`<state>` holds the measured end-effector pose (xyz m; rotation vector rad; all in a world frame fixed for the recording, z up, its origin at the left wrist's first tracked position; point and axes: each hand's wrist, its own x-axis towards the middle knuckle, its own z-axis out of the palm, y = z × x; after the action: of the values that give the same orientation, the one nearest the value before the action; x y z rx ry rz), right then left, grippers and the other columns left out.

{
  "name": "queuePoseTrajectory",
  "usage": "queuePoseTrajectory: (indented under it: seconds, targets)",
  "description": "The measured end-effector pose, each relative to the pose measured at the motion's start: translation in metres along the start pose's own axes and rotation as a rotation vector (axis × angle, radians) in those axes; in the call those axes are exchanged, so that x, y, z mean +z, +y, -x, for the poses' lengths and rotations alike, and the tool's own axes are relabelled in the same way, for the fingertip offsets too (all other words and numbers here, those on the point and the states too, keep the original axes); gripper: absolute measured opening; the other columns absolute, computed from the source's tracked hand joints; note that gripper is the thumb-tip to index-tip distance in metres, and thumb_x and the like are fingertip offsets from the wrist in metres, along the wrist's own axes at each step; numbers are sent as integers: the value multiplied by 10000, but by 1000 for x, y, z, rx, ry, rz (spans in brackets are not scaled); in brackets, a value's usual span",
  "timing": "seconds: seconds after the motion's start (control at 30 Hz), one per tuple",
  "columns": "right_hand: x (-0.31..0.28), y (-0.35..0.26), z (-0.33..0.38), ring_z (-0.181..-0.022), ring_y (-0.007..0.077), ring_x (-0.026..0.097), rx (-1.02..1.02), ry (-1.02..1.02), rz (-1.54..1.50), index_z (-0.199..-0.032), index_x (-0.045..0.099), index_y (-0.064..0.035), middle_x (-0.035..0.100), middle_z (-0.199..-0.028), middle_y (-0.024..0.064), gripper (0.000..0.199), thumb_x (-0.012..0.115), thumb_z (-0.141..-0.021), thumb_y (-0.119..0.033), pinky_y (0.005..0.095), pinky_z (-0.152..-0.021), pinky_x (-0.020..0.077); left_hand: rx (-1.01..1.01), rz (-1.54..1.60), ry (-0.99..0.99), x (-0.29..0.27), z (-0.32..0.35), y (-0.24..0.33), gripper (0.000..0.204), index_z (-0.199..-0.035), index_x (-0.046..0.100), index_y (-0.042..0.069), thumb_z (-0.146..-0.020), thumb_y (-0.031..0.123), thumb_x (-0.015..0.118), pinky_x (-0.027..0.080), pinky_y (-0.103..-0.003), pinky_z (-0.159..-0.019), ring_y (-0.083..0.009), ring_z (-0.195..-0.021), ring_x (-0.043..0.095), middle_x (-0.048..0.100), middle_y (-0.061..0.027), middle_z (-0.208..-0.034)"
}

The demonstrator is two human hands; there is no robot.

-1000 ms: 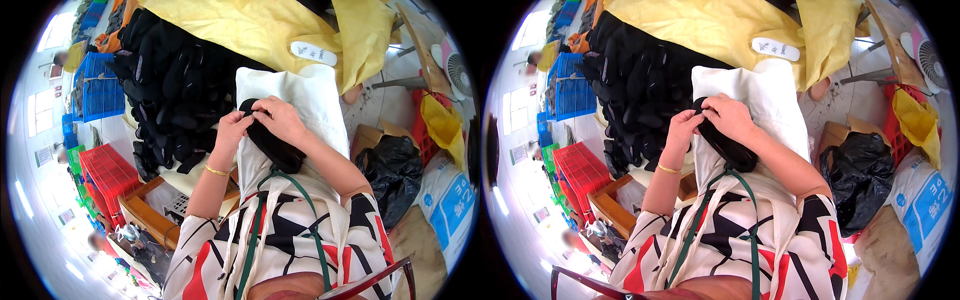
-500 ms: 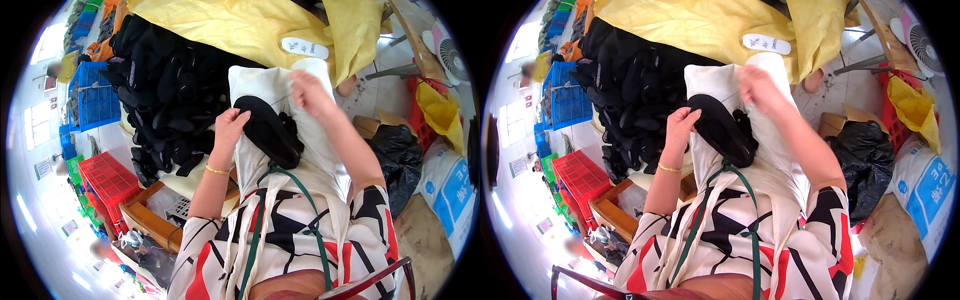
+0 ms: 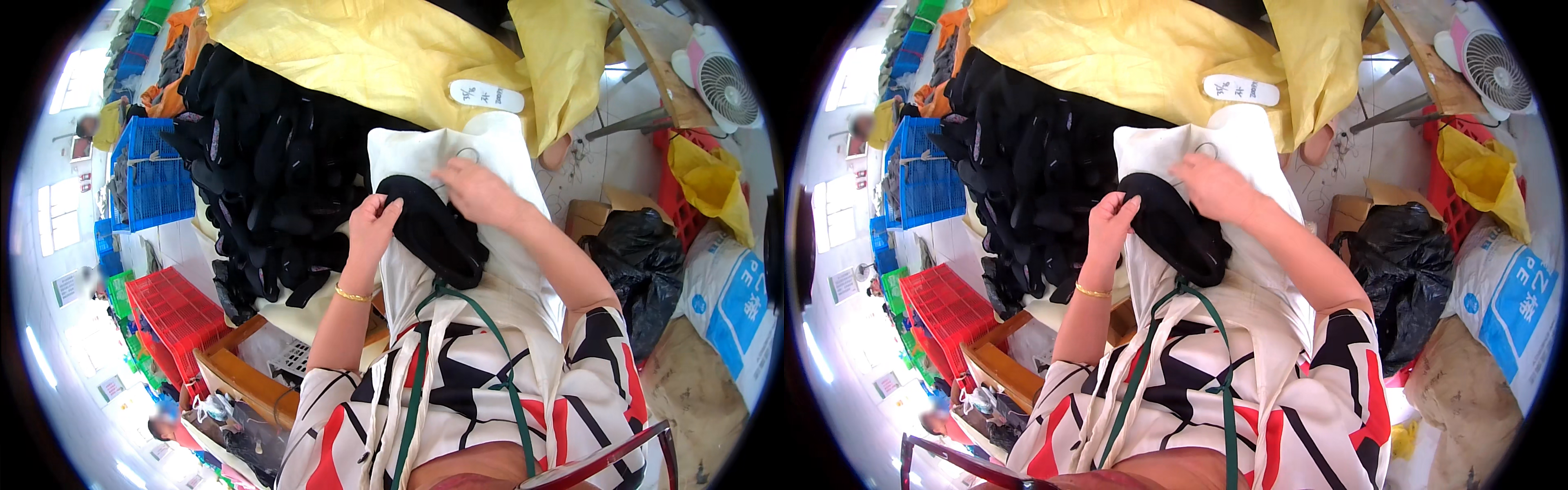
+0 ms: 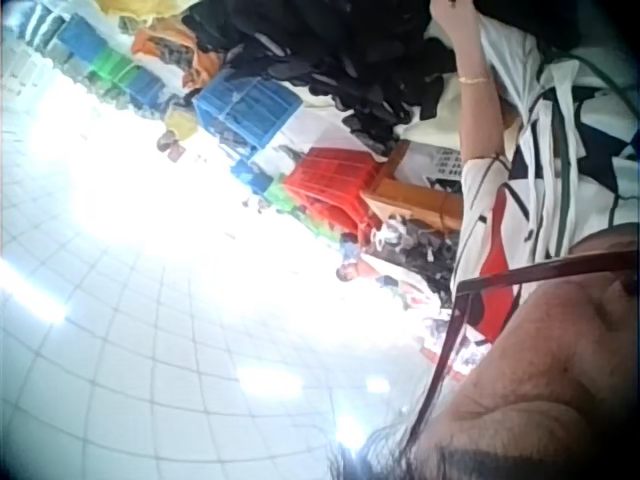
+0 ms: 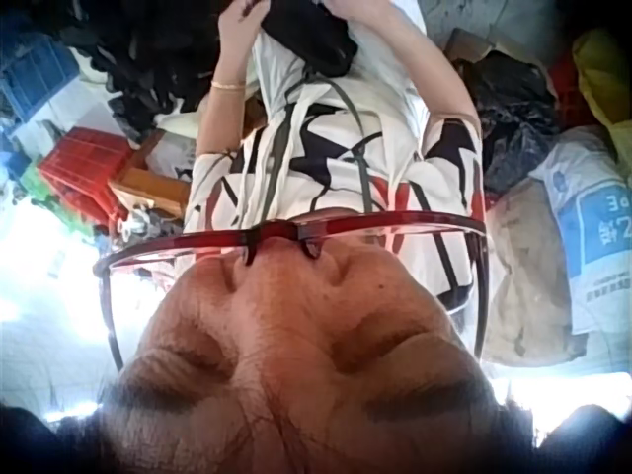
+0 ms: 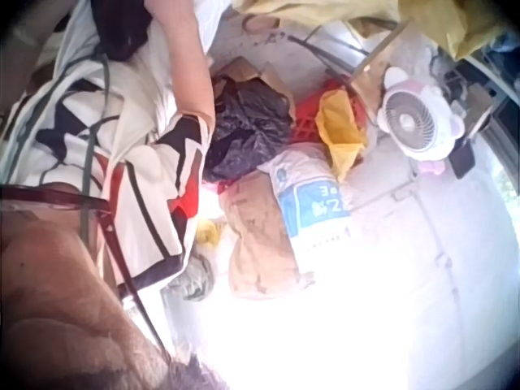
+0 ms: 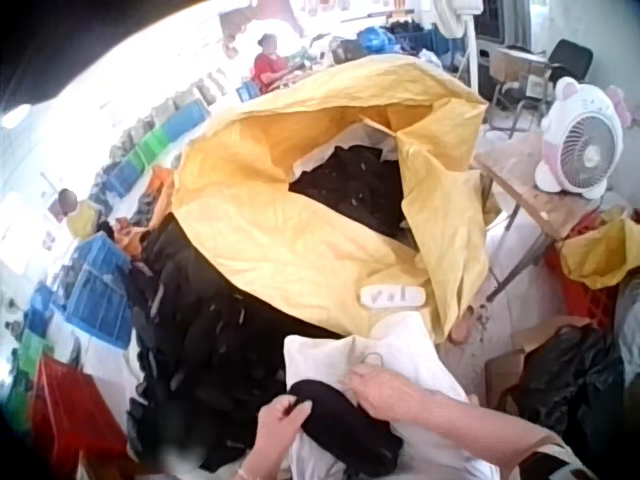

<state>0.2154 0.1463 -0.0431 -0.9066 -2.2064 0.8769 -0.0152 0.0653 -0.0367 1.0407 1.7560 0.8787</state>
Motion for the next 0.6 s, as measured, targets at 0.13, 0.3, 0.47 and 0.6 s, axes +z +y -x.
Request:
queuePoseTrajectory:
  seconds: [0.13,0.3,0.47,0.6]
  targets:
    - [21,3,-4,-783,351,589,-94,-102,159,-895,611,-45,544,-801,145,100,621,-796,-35,452,-683,497,541,-497,304,5,20,29,233,-980,624,50,-796,103,756,481,-294,-655,-176,-729,558,581,-48,-868]
    - [32,-2,-19,-802,317,628,31,108,222,-848,606,-47,609,-812,126,58,623,-846,-102,418,-670,512,707,-985,125,3,36,37,164,-976,646,90,-831,167,662,528,-365,-667,-248,-842,613,570,-65,-871]
    - [32,-29,-39,-768,130,602,395,428,-694,-877,579,-39,615,-825,28,266,537,-1032,-251,293,-731,512,504,-850,151,7,47,47,335,-1095,606,93,-797,210,707,547,-378,-691,-260,-946,614,569,-66,-962]
    - [52,-75,-42,-696,131,563,551,278,-1524,-842,534,-64,570,-770,27,299,468,-1057,-261,295,-724,506,427,-772,182,5,50,34,444,-1165,565,106,-774,230,735,548,-388,-716,-261,-984,608,556,-74,-1025]
